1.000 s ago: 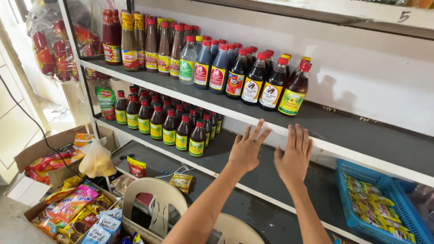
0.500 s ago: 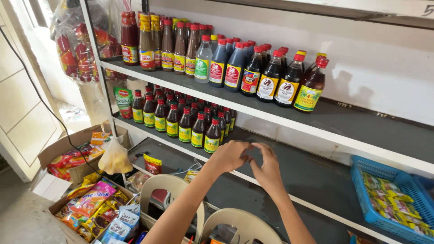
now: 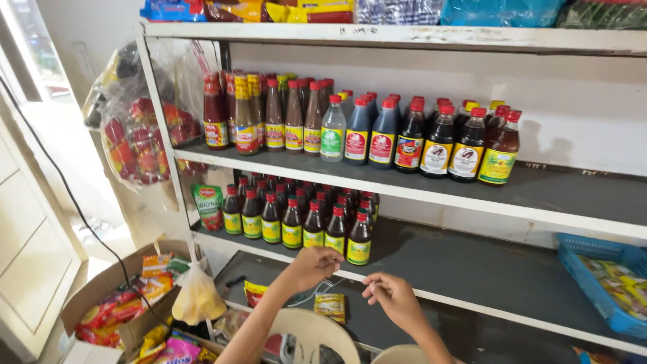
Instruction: The person arranges bottles of coconut vinegar on a store shelf. They pick up bottles from a lower shelf, hold them in both hands, and place them in a row on the upper shelf, repeating this process to fill the available space.
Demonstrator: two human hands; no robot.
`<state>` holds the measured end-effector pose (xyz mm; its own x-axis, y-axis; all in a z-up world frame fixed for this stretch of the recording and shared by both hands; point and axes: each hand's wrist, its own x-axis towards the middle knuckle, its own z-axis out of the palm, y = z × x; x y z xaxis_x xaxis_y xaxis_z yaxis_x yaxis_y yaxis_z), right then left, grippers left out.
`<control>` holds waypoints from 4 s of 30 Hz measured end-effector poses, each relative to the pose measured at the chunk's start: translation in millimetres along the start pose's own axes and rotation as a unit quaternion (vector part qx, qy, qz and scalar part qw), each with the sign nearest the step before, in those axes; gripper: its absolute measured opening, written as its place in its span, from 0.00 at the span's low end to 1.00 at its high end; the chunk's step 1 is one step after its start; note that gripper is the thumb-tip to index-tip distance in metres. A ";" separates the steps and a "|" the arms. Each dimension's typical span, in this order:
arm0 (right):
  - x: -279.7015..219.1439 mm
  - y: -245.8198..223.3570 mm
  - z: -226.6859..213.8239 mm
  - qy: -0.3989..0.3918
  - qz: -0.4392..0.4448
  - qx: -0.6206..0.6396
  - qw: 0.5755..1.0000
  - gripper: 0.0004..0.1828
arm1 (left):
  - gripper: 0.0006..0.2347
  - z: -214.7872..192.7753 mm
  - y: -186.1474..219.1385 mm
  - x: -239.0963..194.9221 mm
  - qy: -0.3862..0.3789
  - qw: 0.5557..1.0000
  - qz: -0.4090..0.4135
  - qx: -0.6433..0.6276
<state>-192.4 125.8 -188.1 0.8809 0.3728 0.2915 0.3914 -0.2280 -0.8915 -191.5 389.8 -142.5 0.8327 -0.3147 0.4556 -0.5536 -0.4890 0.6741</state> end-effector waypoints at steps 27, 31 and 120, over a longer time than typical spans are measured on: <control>27.3 46.8 25.7 0.082 0.009 0.063 0.995 0.12 | 0.09 37.2 -73.1 -18.9 0.119 0.966 -0.171 -0.155; 36.0 82.5 32.0 0.098 0.058 0.049 0.992 0.12 | 0.09 57.8 -89.4 -22.0 0.159 0.957 -0.168 -0.176; 89.1 58.3 36.5 0.248 -0.110 -0.026 0.962 0.19 | 0.20 42.0 -115.4 40.6 0.290 0.939 0.022 -0.182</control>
<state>-100.8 178.6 -226.7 0.7887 -0.0550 0.6123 0.5843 -0.2425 -0.7745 -93.3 399.3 -226.3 0.7216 0.2204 0.6563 -0.6417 -0.1430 0.7535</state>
